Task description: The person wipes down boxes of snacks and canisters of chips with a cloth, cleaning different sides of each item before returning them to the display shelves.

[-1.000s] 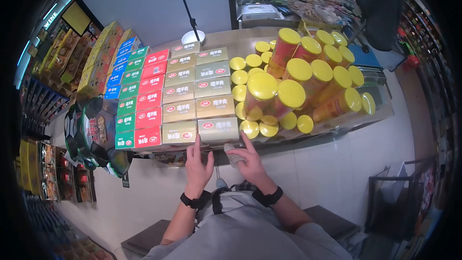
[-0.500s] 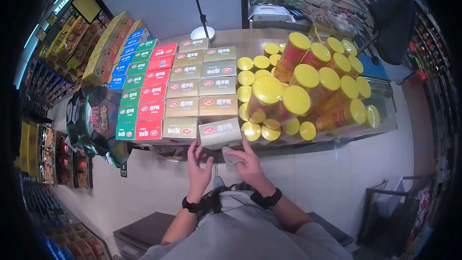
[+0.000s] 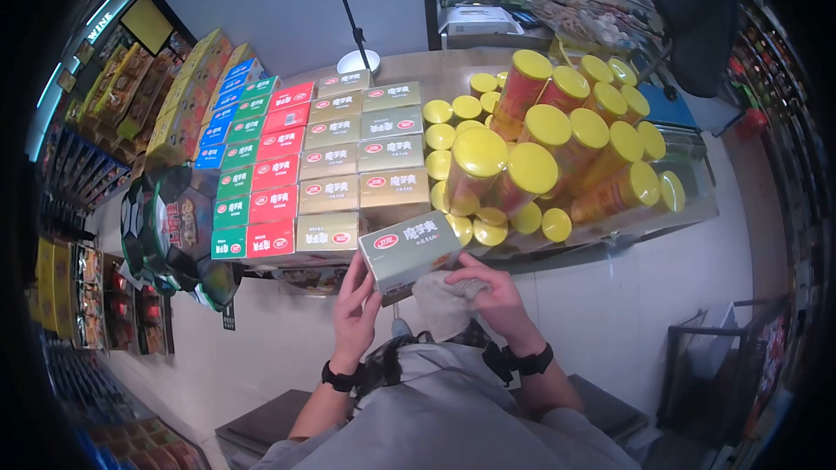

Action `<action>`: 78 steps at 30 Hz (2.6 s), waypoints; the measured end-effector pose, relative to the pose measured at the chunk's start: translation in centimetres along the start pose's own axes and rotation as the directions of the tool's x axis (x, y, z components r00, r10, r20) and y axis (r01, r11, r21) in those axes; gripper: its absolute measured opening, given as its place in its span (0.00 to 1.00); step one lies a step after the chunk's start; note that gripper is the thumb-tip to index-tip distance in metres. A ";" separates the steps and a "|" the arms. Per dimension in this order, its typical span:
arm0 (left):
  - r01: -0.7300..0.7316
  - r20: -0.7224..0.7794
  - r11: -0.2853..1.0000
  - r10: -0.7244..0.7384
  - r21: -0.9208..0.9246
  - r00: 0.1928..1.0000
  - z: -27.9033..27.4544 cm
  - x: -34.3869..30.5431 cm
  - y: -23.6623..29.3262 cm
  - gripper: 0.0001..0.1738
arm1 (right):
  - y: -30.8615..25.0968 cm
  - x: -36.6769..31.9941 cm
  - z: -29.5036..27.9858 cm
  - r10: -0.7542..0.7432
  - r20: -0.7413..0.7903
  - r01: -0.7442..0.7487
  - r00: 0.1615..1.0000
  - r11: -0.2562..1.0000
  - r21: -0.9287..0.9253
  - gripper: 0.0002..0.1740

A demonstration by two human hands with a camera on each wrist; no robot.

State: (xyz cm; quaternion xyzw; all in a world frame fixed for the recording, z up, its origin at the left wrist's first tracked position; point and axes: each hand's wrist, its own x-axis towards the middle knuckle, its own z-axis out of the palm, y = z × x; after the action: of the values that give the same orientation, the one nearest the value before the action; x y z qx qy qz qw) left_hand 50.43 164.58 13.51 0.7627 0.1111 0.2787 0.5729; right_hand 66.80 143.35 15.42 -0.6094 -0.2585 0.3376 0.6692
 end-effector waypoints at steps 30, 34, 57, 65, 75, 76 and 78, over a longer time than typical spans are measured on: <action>0.370 0.345 0.074 -0.233 -0.926 0.909 -5.9 -3.2 -4.5 0.70 | -6.1 1.8 8.9 -0.530 -0.011 0.516 0.848 0.830 -0.209 0.31; 0.336 0.253 0.169 -0.383 -0.926 0.889 -6.1 -2.6 -4.1 0.67 | -5.5 0.3 12.9 -0.525 0.422 0.674 0.739 0.570 -0.470 0.30; 0.343 0.219 0.340 -0.353 -0.876 0.910 -7.4 -2.6 -4.2 0.61 | -4.4 0.4 13.6 -0.518 0.503 0.702 0.692 0.645 -0.302 0.34; 0.346 0.298 0.123 -0.295 -0.930 0.908 -7.0 -2.8 -4.3 0.54 | -4.7 2.3 12.5 -0.425 0.269 0.501 0.864 0.675 -0.542 0.38; 0.440 0.421 0.115 -0.161 -0.891 0.893 -6.9 -3.9 -6.1 0.50 | -5.4 2.7 12.4 -0.397 0.343 0.515 0.851 0.759 -0.398 0.37; 0.424 0.397 0.147 -0.184 -0.893 0.899 -6.7 -3.8 -5.8 0.48 | -5.5 2.6 12.8 -0.423 0.399 0.557 0.813 0.766 -0.322 0.38; 0.431 0.425 -0.032 -0.246 -0.902 0.871 -7.3 -3.6 -4.7 0.46 | -6.1 2.1 13.4 -0.433 0.592 0.637 0.680 0.748 -0.184 0.40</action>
State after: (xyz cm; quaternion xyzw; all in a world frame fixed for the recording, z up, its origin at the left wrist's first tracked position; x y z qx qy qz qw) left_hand 44.11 170.25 9.38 0.1328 0.0356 0.0759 0.9876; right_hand 58.86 153.39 22.95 -0.5073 -0.6565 0.2153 0.5150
